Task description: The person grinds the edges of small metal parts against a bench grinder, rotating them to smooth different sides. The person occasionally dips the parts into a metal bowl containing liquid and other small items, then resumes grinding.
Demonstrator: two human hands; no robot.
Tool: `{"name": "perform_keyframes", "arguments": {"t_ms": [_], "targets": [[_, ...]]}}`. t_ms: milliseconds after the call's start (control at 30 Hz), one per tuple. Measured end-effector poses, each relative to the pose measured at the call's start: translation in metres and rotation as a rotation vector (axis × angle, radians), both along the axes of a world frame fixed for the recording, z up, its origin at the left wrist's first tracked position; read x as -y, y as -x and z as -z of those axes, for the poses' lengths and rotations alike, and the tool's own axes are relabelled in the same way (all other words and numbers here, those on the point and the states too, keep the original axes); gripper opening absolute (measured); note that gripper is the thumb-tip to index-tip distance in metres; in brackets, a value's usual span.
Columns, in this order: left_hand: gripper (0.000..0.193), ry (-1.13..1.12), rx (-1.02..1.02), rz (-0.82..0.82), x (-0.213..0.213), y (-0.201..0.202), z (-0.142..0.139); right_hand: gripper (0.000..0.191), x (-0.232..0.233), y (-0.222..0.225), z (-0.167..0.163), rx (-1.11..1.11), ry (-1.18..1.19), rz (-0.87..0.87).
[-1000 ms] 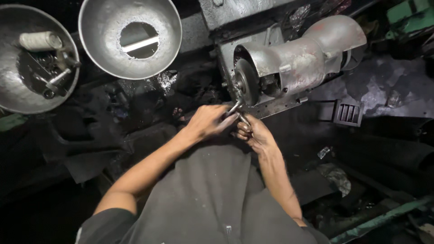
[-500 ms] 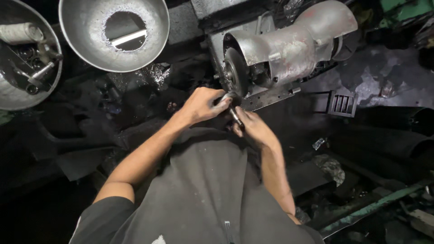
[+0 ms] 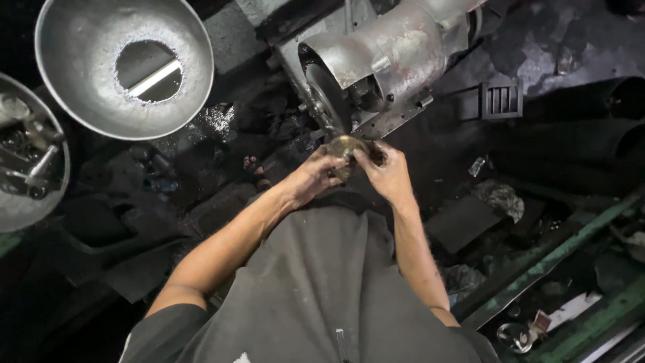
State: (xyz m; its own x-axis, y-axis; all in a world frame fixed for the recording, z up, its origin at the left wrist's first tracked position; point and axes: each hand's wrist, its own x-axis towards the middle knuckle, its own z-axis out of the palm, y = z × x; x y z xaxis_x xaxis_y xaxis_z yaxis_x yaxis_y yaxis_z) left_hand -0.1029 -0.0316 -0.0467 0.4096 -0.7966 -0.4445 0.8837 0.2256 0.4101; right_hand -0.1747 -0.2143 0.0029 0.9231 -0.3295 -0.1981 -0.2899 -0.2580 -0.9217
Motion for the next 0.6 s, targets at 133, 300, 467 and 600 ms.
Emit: {"name": "perform_keyframes", "arguments": {"t_ms": [133, 300, 467, 600], "targets": [[0.029, 0.129, -0.159, -0.061, 0.0, -0.02, -0.002, 0.03, -0.009, 0.0, 0.004, 0.124, -0.09, 0.01], [0.026, 0.09, -0.17, -0.081, -0.001, -0.043, 0.006, 0.027, -0.022, -0.012, 0.017, 0.053, -0.227, 0.099], [0.033, 0.1, -0.117, -0.027, -0.005, -0.058, 0.009, 0.029, -0.034, -0.022, 0.031, 0.111, -0.285, 0.163], [0.038, 0.1, -0.029, 0.033, -0.01, -0.061, 0.005, 0.03, -0.036, -0.027, 0.049, 0.123, -0.366, 0.198]]}}
